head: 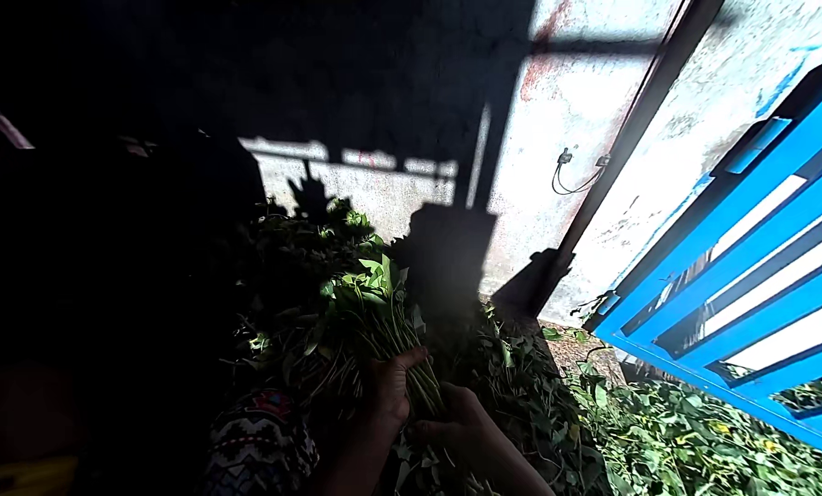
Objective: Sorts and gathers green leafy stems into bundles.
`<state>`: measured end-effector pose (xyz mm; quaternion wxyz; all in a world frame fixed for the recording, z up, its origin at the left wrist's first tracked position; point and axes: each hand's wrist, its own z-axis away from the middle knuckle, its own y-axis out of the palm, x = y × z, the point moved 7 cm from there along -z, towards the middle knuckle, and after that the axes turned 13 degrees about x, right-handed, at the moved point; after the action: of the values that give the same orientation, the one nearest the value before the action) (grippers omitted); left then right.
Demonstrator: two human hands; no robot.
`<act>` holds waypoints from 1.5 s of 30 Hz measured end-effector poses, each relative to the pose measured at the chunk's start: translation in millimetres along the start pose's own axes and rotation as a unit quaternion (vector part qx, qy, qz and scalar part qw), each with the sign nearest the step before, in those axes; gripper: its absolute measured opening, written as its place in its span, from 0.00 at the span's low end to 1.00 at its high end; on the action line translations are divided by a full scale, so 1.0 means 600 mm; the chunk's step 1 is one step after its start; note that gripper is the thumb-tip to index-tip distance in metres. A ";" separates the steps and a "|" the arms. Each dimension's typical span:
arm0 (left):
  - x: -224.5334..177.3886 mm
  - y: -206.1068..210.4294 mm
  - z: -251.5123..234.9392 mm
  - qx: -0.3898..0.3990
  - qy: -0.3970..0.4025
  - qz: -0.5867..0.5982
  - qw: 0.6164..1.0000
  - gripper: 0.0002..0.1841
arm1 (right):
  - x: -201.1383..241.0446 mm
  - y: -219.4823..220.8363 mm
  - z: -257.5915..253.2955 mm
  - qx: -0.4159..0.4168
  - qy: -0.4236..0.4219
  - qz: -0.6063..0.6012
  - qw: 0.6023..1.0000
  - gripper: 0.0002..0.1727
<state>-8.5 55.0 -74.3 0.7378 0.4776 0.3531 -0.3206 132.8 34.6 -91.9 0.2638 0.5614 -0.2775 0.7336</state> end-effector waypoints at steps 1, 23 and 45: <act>0.000 0.000 0.002 -0.002 0.002 0.003 1.000 0.26 | -0.005 -0.002 -0.002 -0.017 0.003 0.017 1.000 0.27; -0.089 -0.102 0.122 0.062 0.107 0.162 0.979 0.22 | 0.072 0.092 0.002 0.254 -0.091 -0.079 0.959 0.17; -0.055 -0.499 0.490 -0.168 0.160 0.236 0.944 0.11 | -0.030 0.364 -0.052 0.598 0.071 0.191 0.775 0.23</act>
<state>-206.1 -315.4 -103.4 0.7955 0.4616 0.3926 0.0070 -36.6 -99.3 -140.4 -0.2515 0.4882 0.1346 0.8248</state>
